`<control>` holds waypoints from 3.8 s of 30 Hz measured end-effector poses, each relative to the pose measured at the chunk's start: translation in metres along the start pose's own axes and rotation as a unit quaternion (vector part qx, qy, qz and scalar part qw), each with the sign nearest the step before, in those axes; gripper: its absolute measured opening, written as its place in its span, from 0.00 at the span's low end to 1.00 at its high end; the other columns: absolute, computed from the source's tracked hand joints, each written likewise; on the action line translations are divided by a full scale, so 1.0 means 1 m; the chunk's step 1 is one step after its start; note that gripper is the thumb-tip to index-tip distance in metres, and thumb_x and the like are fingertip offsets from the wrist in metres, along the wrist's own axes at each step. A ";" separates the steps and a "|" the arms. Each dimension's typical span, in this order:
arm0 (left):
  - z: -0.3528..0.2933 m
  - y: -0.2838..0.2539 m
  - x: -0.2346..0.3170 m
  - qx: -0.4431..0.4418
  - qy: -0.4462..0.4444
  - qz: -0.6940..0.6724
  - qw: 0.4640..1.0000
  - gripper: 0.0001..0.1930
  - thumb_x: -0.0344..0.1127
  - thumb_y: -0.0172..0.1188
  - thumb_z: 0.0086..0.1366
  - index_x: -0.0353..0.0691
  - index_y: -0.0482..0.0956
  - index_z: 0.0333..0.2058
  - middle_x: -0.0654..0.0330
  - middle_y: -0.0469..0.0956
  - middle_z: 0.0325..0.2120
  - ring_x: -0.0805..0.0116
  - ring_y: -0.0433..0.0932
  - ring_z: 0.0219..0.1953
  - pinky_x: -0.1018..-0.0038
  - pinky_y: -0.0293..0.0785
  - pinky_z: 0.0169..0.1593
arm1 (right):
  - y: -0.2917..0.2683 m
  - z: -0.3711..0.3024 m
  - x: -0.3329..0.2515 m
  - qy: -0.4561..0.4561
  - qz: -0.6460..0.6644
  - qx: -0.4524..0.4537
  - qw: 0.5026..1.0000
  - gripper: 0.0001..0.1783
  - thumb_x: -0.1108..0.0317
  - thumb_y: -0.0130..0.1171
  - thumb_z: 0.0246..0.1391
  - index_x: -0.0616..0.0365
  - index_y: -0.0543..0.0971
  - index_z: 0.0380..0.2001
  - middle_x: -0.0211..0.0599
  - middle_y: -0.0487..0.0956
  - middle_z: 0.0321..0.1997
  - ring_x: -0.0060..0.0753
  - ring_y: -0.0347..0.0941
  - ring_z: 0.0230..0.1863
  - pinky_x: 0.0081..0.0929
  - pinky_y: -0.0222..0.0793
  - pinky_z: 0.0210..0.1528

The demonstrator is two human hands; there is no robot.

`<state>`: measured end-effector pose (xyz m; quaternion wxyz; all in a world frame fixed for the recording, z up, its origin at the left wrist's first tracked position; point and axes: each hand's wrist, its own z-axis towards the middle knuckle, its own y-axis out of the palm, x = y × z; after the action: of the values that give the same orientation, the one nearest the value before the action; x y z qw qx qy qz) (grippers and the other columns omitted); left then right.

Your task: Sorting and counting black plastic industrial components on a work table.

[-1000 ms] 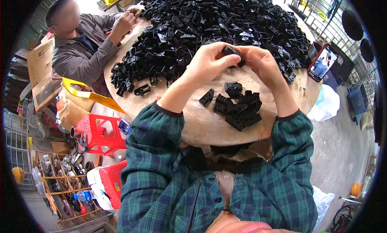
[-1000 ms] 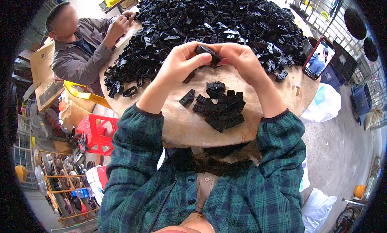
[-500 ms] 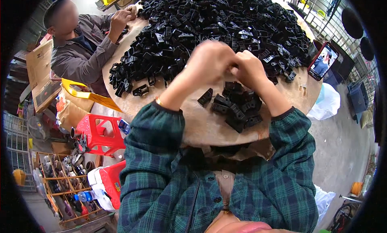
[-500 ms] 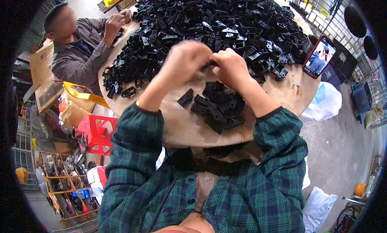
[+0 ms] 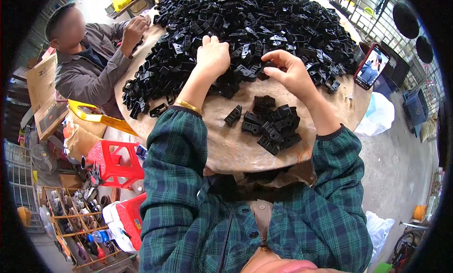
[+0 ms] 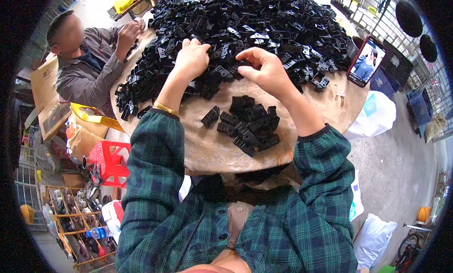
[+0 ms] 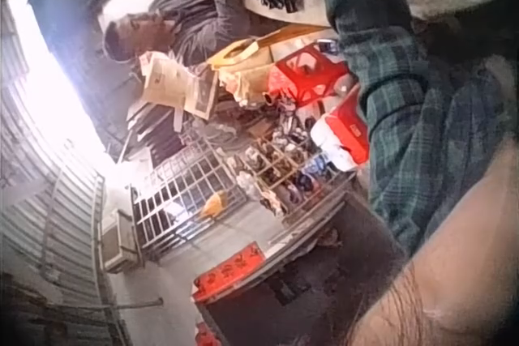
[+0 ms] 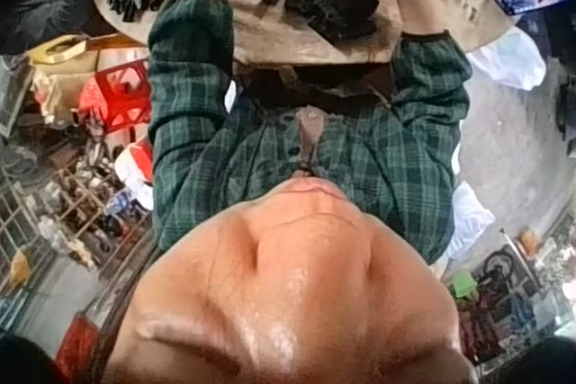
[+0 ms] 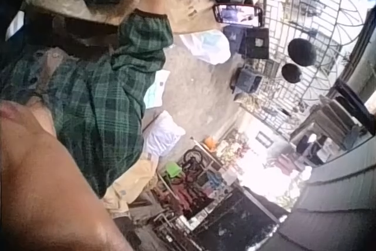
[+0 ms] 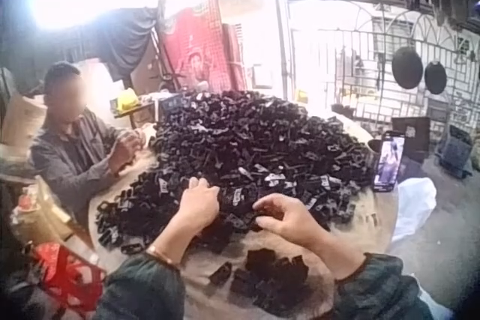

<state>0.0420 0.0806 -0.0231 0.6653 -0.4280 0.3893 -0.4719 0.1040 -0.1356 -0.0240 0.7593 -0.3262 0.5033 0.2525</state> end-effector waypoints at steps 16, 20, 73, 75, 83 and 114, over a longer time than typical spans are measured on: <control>-0.003 -0.005 0.000 0.168 0.017 -0.127 0.977 0.11 0.30 0.58 0.52 0.37 0.77 0.37 0.51 0.72 0.33 0.52 0.69 0.39 0.65 0.67 0.47 | -0.003 0.001 -0.004 0.083 0.219 0.027 0.972 0.14 0.73 0.54 0.52 0.61 0.73 0.43 0.33 0.76 0.35 0.23 0.74 0.32 0.17 0.72 0.35; -0.010 -0.033 0.013 -0.032 -0.045 -0.633 0.772 0.09 0.28 0.50 0.61 0.30 0.72 0.40 0.58 0.74 0.34 0.68 0.75 0.35 0.74 0.73 0.42 | -0.001 0.000 -0.010 0.040 0.305 0.049 0.950 0.13 0.71 0.51 0.55 0.60 0.72 0.45 0.36 0.77 0.37 0.29 0.76 0.37 0.20 0.74 0.35; -0.054 -0.047 0.089 0.045 -0.088 -0.835 0.541 0.11 0.29 0.56 0.59 0.32 0.73 0.40 0.65 0.75 0.33 0.80 0.73 0.33 0.83 0.70 0.39 | 0.010 -0.010 -0.031 -0.358 -0.333 0.207 0.848 0.08 0.79 0.52 0.48 0.62 0.76 0.33 0.42 0.74 0.33 0.36 0.73 0.32 0.24 0.69 0.33; -0.051 -0.043 0.085 0.028 -0.084 -0.873 0.480 0.10 0.29 0.55 0.60 0.33 0.74 0.40 0.64 0.76 0.32 0.78 0.74 0.33 0.82 0.72 0.39 | 0.009 -0.009 -0.018 -0.263 -0.199 0.138 0.934 0.12 0.74 0.51 0.52 0.62 0.74 0.41 0.40 0.74 0.41 0.33 0.72 0.41 0.24 0.69 0.41; -0.052 -0.080 0.068 -0.010 0.089 -0.709 0.699 0.13 0.30 0.57 0.57 0.30 0.73 0.40 0.57 0.76 0.28 0.74 0.74 0.30 0.78 0.72 0.34 | -0.006 0.005 -0.001 0.017 0.339 -0.011 0.940 0.25 0.56 0.40 0.62 0.64 0.64 0.53 0.41 0.73 0.49 0.29 0.70 0.48 0.25 0.72 0.44; 0.014 0.004 0.003 0.025 0.059 -0.061 0.996 0.14 0.26 0.54 0.51 0.41 0.76 0.39 0.56 0.75 0.37 0.56 0.70 0.42 0.68 0.68 0.46 | -0.007 0.009 -0.003 0.017 0.307 -0.009 0.951 0.27 0.81 0.54 0.49 0.63 0.63 0.55 0.36 0.73 0.43 0.27 0.72 0.44 0.21 0.66 0.52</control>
<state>0.0569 0.0810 -0.0225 0.6218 -0.4058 0.3892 -0.5451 0.1128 -0.1338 -0.0169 0.6334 -0.1668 0.5894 0.4728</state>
